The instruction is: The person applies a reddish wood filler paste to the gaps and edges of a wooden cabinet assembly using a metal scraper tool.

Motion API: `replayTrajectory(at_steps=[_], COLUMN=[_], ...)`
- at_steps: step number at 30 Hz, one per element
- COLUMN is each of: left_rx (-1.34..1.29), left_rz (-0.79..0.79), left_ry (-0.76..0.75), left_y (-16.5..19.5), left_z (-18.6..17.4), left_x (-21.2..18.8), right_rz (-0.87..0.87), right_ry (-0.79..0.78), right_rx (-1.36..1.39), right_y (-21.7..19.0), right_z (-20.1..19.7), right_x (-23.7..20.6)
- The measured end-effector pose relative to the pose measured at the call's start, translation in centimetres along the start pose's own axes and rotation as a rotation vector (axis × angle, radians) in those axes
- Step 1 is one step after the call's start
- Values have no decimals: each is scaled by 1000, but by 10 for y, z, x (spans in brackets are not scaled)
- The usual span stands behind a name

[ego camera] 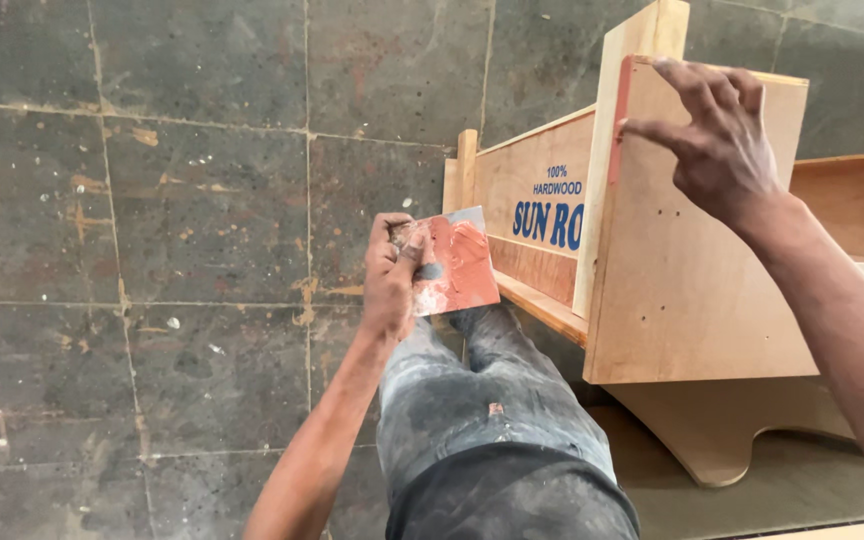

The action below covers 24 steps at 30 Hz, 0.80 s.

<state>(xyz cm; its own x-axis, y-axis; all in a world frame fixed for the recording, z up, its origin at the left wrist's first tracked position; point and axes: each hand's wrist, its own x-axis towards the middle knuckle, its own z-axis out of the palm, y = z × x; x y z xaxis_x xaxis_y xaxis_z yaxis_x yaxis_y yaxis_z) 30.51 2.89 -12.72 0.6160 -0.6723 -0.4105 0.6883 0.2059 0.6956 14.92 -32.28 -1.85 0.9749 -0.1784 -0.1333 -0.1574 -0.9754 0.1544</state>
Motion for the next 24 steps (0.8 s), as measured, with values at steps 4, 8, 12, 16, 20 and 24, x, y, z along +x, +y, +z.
replayTrajectory(at_steps=[4, 8, 12, 16, 20, 24], left_rx=[9, 43, 28, 15, 26, 14], left_rz=[4, -11, -13, -32, 7, 25], left_ry=[9, 44, 18, -6, -71, -111], left_y=[2, 2, -1, -5, -5, -2], left_z=[-6, -10, -7, 5, 13, 19], left_x=[-4, -6, -7, -3, 7, 6], right_rz=[21, 106, 132, 195, 251, 248], right_ry=[21, -57, -58, -29, -150, -99], right_rx=[25, 42, -136, 52, 65, 186], right_y=[-2, -13, -36, -55, -77, -104], right_z=[10, 10, 15, 27, 29, 13], right_x=[33, 39, 14, -12, -41, -74])
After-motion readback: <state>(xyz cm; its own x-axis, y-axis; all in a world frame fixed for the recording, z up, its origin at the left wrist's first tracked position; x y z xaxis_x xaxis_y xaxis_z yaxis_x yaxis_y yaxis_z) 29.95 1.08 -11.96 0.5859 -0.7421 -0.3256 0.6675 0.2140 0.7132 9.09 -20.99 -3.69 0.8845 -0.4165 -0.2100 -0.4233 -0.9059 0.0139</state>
